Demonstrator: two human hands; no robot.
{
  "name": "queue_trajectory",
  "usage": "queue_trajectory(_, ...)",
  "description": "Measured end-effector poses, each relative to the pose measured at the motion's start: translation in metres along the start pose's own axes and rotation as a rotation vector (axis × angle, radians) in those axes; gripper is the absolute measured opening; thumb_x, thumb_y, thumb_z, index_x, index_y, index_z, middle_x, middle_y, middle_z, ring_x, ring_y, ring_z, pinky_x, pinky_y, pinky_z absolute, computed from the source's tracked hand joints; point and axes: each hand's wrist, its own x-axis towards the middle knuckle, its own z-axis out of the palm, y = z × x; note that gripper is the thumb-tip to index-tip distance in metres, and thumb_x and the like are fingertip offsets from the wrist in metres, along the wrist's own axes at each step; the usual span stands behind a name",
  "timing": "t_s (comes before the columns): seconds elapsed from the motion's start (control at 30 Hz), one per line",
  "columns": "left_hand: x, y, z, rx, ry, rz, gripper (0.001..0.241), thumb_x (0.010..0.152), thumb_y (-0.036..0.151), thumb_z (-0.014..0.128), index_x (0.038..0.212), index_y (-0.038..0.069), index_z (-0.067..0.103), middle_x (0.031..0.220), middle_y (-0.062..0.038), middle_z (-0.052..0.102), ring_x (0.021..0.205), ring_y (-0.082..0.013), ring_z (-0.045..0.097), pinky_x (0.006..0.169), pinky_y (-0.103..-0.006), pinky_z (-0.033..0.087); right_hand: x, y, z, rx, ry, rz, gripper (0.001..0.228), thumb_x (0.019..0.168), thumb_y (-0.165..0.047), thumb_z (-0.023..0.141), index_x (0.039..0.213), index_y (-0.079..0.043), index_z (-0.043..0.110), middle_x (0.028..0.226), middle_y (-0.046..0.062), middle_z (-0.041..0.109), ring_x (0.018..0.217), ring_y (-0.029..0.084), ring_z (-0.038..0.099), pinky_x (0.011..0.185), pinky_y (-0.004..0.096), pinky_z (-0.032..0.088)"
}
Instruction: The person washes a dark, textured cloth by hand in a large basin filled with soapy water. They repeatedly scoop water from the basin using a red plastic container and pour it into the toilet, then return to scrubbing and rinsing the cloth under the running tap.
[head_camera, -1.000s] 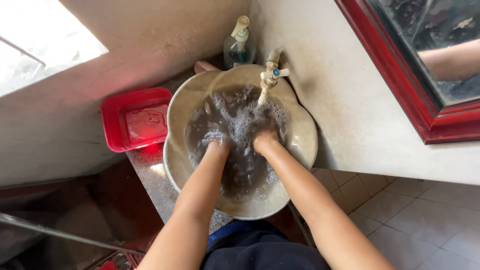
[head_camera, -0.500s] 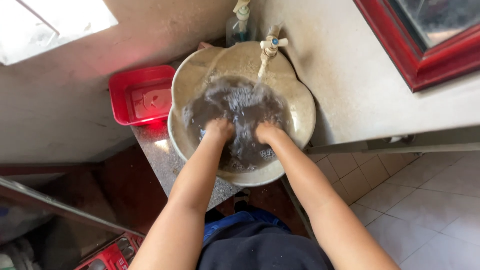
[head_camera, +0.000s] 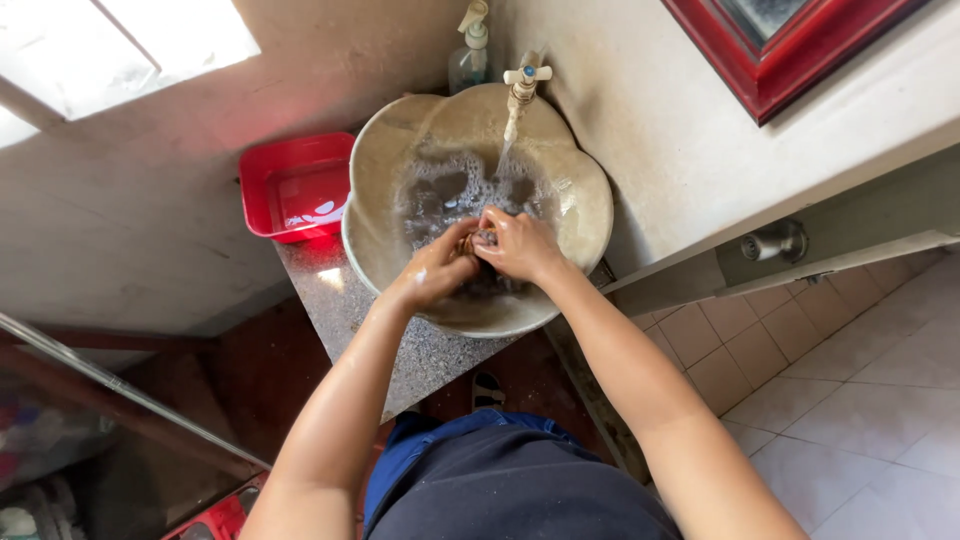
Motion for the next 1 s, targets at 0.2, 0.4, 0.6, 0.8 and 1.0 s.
queue_trajectory(0.2,-0.012,0.045,0.024,-0.052,0.316,0.098,0.090,0.074,0.023,0.085,0.145,0.004,0.034,0.140,-0.033,0.052,0.132,-0.0538,0.049,0.109,-0.0723,0.040,-0.039,-0.070,-0.090,0.225,-0.071,-0.085,0.038,0.085,-0.057,0.070,0.108,-0.027,0.064,0.095,0.018,0.076,0.099,0.044,0.071,0.091,0.051,0.054)
queue_trajectory(0.4,0.019,0.002,0.013,0.036,0.011,0.010,0.093,0.065,0.052,0.090,0.144,0.033,0.044,0.128,-0.024,0.068,0.126,-0.0459,0.059,0.110,-0.0557,0.047,-0.002,-0.009,-0.076,0.279,-0.247,0.104,0.072,0.060,-0.053,0.092,0.121,-0.036,0.058,0.129,0.021,0.067,0.127,0.042,0.058,0.108,0.046,0.047)
queue_trajectory(0.6,0.058,-0.044,-0.018,0.239,-0.064,-0.071,0.062,0.074,0.048,0.085,0.131,0.034,0.067,0.117,-0.014,0.075,0.119,-0.0367,0.067,0.104,-0.0485,0.053,0.039,0.047,-0.050,0.263,-0.169,0.301,0.058,0.060,-0.054,0.091,0.109,-0.031,0.070,0.126,0.017,0.070,0.126,0.036,0.061,0.105,0.042,0.048)
queue_trajectory(0.8,0.078,-0.042,0.009,0.823,0.279,-0.059,0.060,0.096,0.039,0.066,0.151,0.032,0.042,0.143,-0.010,0.056,0.131,-0.0361,0.053,0.099,-0.0559,0.049,0.042,0.035,-0.020,-0.235,0.029,0.152,0.066,0.086,-0.032,0.078,0.143,-0.026,0.047,0.146,0.011,0.047,0.134,0.042,0.048,0.103,0.062,0.046)
queue_trajectory(1.0,0.100,-0.054,0.034,0.743,-0.038,-0.085,0.065,0.102,0.064,0.038,0.161,0.039,0.026,0.167,-0.009,0.031,0.153,-0.0363,0.026,0.120,-0.0696,0.012,0.031,0.001,-0.002,-0.335,-0.383,0.113,0.098,0.087,-0.043,0.066,0.165,-0.014,0.014,0.174,0.009,0.000,0.155,0.045,-0.003,0.113,0.082,0.004)
